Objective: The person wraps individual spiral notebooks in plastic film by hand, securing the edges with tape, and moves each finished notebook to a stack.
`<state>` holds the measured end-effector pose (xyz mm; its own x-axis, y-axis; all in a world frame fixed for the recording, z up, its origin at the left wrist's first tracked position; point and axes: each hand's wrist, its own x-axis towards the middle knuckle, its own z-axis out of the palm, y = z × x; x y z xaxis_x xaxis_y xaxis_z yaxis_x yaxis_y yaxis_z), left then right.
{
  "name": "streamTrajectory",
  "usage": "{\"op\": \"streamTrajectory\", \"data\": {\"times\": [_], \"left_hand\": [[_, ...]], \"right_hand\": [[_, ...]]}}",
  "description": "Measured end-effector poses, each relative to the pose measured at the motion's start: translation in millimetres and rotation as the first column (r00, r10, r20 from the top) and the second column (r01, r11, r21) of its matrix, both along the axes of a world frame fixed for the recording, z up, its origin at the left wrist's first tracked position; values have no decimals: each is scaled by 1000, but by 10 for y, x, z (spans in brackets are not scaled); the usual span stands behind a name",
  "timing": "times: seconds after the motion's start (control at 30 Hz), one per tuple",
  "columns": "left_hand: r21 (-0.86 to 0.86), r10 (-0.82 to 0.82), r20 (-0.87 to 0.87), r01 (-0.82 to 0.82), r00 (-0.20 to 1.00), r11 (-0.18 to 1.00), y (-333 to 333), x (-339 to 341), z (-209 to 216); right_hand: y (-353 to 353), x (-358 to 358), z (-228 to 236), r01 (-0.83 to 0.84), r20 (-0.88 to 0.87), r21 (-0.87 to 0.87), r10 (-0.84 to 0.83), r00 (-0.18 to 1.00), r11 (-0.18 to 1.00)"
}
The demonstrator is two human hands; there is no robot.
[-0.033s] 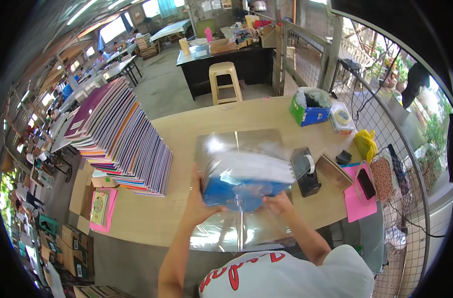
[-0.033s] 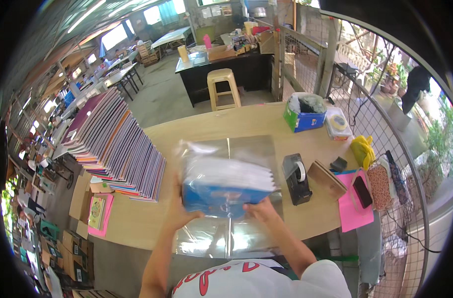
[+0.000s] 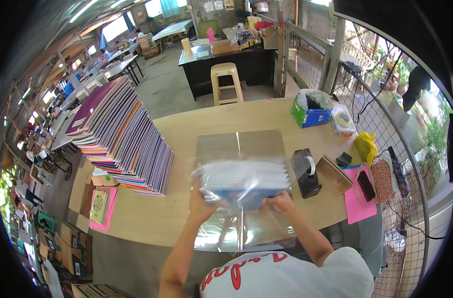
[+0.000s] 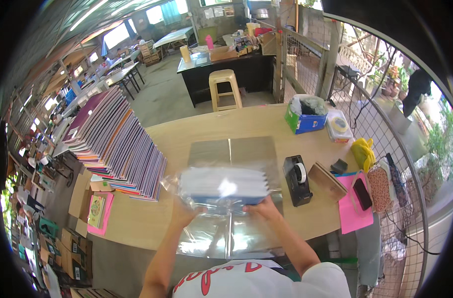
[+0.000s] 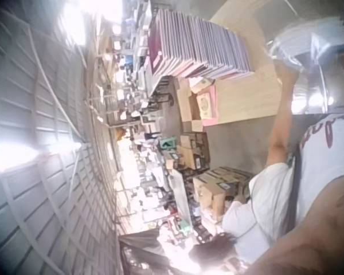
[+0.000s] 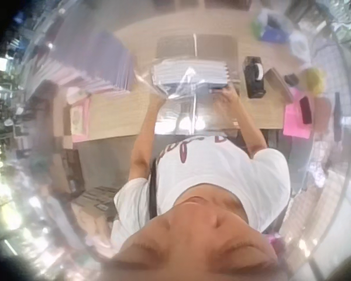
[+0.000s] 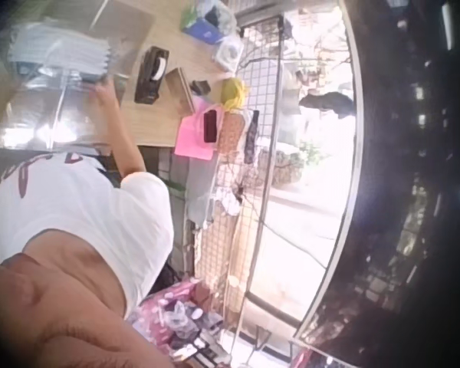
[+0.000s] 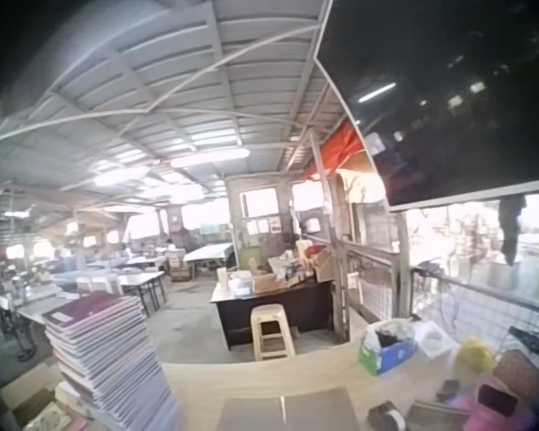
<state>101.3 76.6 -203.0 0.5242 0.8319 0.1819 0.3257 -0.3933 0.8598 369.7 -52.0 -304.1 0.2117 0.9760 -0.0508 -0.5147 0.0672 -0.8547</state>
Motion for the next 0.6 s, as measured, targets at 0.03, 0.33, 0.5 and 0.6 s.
{"op": "streamTrajectory", "data": {"times": [0.03,0.33,0.5,0.6], "left_hand": [[-130,38,39,-33,999,991,44,96,-253],[706,-169,-234,287,957,647,89,-258,790],[688,-32,-719,718,694,101,412,-303,1520],[828,-215,-461,505,861,245,482,-406,1490]], "right_hand": [[26,114,-74,-5,366,-28,15,931,1000],[-294,461,1636,-34,902,358,-336,271,933],[-63,250,2532,-314,890,5,-147,-431,949],[-80,214,2489,-328,905,-51,-95,-414,943]]}}
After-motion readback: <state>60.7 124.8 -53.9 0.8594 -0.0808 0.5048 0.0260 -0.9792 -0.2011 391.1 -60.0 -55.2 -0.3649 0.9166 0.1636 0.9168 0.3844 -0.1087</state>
